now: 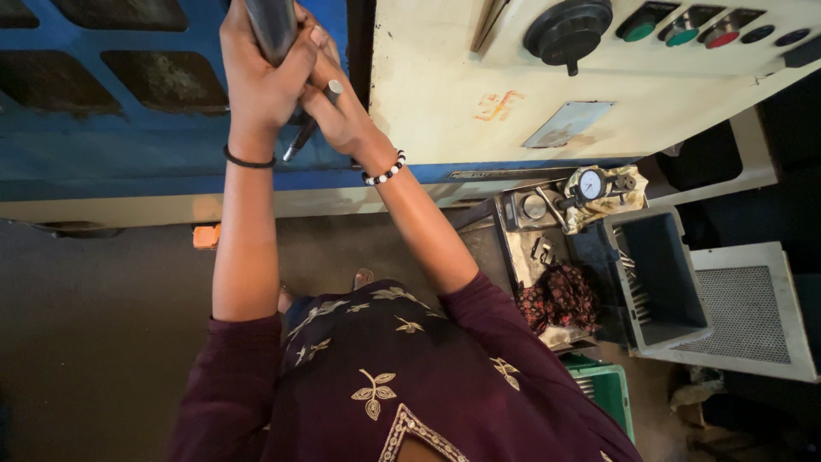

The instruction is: The person operates a metal processing machine by opening the door, inserting metal rods, and closing the door. They repeat this cycle multiple times, retrieving processed rods and placing them into a green bin. The person also uses a small tool to adjust or clean the rods before insertion.

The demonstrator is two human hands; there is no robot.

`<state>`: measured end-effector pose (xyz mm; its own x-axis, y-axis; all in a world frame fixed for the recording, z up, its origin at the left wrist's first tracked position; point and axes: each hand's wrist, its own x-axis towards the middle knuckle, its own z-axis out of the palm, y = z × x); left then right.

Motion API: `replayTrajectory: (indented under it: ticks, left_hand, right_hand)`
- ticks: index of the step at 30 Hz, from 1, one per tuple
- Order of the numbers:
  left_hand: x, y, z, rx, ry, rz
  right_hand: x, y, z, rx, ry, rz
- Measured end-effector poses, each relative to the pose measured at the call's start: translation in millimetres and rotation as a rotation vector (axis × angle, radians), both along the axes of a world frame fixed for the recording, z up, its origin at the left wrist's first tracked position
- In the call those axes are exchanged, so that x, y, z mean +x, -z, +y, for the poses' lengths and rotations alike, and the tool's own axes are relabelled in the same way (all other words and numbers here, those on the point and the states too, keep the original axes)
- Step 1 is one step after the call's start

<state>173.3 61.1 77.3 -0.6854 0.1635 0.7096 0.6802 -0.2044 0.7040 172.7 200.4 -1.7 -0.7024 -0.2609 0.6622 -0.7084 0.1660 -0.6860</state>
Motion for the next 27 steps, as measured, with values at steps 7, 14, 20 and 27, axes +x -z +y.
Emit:
replayTrajectory:
  ticks: [7,14,20,27]
  left_hand:
    - [-0.3,1.4,0.3,0.021,0.034,-0.026]
    - [0.6,1.5,-0.2,0.007,0.004,-0.019]
    - [0.7,0.9,-0.4,0.024,0.027,-0.038]
    - [-0.7,3.9,-1.3,0.054,0.063,-0.064]
  right_hand:
    - [-6.4,10.9,1.6,0.025,0.031,0.051]
    - [-9.2,16.5,1.9,0.014,0.019,0.064]
    - [-9.9,17.5,2.3,0.032,0.028,0.093]
    - [-5.1,11.8,0.4,0.017,0.023,0.067]
